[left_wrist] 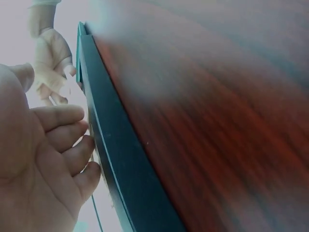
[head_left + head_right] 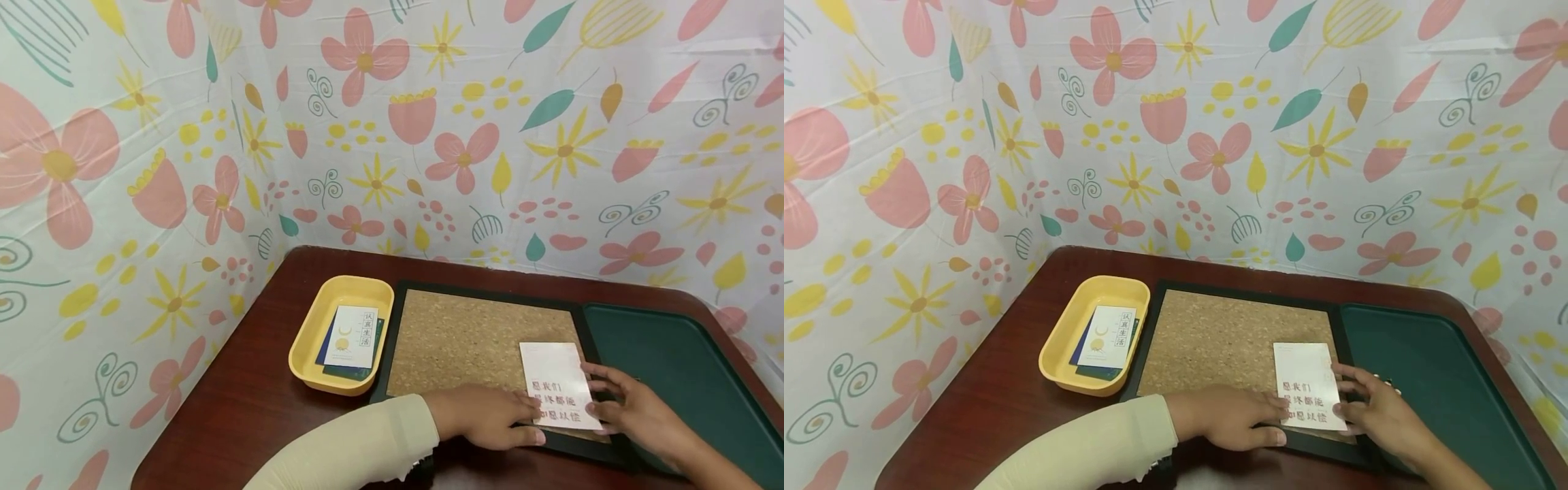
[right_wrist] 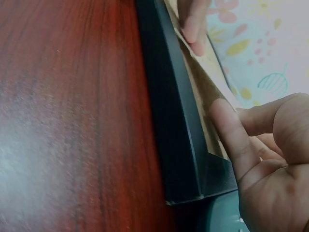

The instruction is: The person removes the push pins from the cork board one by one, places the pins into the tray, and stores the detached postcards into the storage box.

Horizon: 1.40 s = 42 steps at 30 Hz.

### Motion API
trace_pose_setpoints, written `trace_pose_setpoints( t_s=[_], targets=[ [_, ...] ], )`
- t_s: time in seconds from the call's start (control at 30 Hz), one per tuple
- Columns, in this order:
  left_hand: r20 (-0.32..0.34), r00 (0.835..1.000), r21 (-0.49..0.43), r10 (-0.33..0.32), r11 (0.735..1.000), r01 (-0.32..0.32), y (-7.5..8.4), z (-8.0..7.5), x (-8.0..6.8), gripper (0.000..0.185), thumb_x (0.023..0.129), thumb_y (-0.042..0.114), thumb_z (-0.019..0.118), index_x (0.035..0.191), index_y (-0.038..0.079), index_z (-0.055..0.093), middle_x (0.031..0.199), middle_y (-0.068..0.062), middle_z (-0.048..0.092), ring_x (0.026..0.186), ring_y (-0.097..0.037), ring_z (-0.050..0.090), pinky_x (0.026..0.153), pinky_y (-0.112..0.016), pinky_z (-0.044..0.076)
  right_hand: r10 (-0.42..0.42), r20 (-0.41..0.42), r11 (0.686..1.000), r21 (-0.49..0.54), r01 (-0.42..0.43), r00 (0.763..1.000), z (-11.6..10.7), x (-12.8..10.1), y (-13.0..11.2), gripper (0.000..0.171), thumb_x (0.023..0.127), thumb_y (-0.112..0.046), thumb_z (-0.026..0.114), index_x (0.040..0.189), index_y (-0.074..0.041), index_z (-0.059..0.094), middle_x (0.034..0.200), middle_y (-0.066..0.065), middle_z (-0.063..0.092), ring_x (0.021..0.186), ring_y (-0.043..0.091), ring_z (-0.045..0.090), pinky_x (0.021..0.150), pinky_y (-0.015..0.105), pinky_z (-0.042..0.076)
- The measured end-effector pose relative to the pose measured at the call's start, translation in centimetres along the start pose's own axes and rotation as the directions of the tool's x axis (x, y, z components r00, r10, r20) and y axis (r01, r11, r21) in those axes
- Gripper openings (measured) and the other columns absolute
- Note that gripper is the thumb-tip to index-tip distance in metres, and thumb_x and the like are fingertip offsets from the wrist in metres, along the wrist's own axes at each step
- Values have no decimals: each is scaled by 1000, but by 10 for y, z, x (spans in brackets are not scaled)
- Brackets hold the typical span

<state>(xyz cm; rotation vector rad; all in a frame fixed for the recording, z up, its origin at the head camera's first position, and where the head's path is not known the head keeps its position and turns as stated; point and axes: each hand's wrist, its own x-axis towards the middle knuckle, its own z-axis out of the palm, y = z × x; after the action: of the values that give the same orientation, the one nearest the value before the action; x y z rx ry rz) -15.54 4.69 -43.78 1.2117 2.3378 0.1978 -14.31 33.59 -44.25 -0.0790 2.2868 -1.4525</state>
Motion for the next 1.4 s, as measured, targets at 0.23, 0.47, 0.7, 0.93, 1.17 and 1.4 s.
trace_pose_setpoints(
  t_s=[0.23,0.47,0.7,0.93,1.17,1.4],
  targets=[
    [-190,981,86,29,996,-12,-4,-4,-4,33,110,43,42,131,34,65,120,23,62,107,11,55,89,-15,44,-18,-59,1000,11,19,998,11,3,0,85,99,-7,68,161,6,12,147,42,34,114,34,63,75,43,61],
    [-394,919,30,11,1000,1,-4,-20,-23,30,109,33,47,130,30,68,120,24,64,95,14,55,78,-11,45,-31,-113,999,-33,27,993,15,4,-4,87,101,-18,69,162,3,11,148,39,34,114,33,62,75,41,61],
    [-470,882,-124,-46,992,-15,-8,-37,-43,30,108,28,49,130,23,68,125,17,64,104,7,58,78,-11,45,-24,-142,1000,-1,24,989,16,3,-4,88,100,-18,70,162,3,11,147,36,36,106,21,65,75,41,61],
    [-508,854,-201,-115,979,12,-20,-43,-57,27,107,25,51,127,21,68,125,14,65,105,2,61,83,-16,48,-18,-155,1000,15,20,988,18,3,-3,88,99,-18,71,162,3,12,148,36,37,107,25,65,75,42,61],
    [-527,834,-237,-160,971,37,-27,-43,-67,27,107,25,53,128,19,68,127,10,64,109,-3,61,88,-21,50,-32,-161,999,15,35,986,21,0,-4,89,99,-20,71,162,2,13,149,36,37,109,24,64,75,41,61],
    [-566,823,-5,-57,998,66,-32,-38,-81,42,110,36,45,142,14,61,144,-1,59,136,-14,50,112,-34,41,-47,-160,998,25,52,986,26,-1,-9,89,98,-20,73,162,1,16,148,35,38,110,24,64,75,40,60]
  ],
)
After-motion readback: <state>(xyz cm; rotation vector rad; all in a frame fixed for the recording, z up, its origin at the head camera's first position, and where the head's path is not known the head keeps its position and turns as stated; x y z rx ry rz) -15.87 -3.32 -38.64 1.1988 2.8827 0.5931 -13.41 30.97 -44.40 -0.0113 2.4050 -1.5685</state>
